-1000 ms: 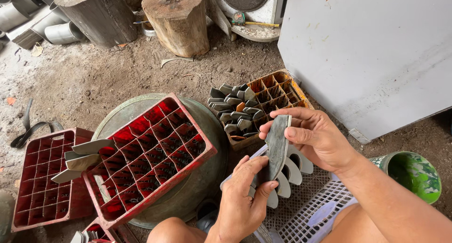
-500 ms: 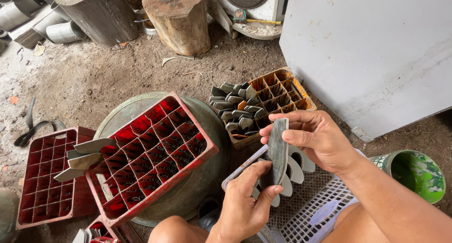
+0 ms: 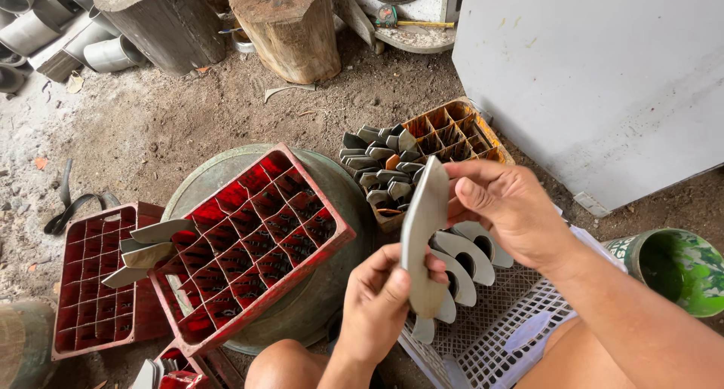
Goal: The person sits on a small stool and repeatedly picks up gray metal pieces from a red crate. They inspect each piece and place it into a white plastic basket. The person continues this process, moving items from the crate to the basket.
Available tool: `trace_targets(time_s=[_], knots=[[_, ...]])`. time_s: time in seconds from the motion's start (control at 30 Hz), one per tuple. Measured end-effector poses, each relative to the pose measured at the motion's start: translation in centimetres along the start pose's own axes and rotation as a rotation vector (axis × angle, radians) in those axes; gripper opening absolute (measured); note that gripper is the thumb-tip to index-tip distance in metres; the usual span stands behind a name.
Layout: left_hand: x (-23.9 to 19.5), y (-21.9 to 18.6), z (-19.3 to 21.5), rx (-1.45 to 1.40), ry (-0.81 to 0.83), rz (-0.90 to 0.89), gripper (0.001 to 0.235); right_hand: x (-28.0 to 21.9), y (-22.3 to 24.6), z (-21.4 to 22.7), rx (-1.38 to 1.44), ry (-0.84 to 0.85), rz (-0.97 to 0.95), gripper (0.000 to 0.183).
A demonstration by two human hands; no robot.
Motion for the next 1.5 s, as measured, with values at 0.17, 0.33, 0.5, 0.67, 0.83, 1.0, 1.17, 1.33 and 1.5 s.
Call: trace_targets(time_s=[0.17,0.33,0.5,0.67,0.83,1.0,1.17,1.33,1.5], knots=[[0.0,2.8,2.2,0.071,-0.291,0.249,0.046,-0.4,0.7,1.6,-0.118,-0.126,0.066,0.028],[-0.1,3.8,3.4,0.347,-0.433,0.305,0.03,-0.2,0.4,1.3,-0.224,-0.137,0.091,0.034],[-0.5,4.8,2.7,0.063,-0.314,0.33,0.029,0.1,2.3,-2.5,-0.392,0.253,0.269,0.074],[-0.4,5.0,1.8,-0.013,-0.229,0.346,0.031,0.3,2.1,-3.4,-0.579,0.253,0.155,0.09],[-0.7,5.0,1.6,0.091,-0.219,0.449,0.038,0.3,1.9,-3.7,-0.682,0.204,0.08,0.09],[-0.9,4.8,1.9,0.078,-0.268,0.503,0.037,0.1,1.4,-4.2,-0.728,0.236,0.05,0.096],[-1.4,5.4,1.7,-0.046,-0.275,0.519,0.037,0.5,0.2,-4.0,-0.627,0.334,0.051,0.108],[-1.4,5.1,2.2,-0.018,-0.293,0.52,0.038,0.7,-0.2,-3.7,-0.731,0.281,0.092,0.106],[-1.0,4.4,2.4,0.088,-0.295,0.485,0.042,-0.2,0.5,-4.8,-0.395,0.381,0.159,0.101]])
Point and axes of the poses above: each hand's wrist, its own x-axis towards the middle knuckle, its own z-axis out of the back of the hand, y = z × x, the point moved 8 cm from there along x, towards the middle knuckle, and after that the axes turned 11 degrees about y, right-handed, at the moved point
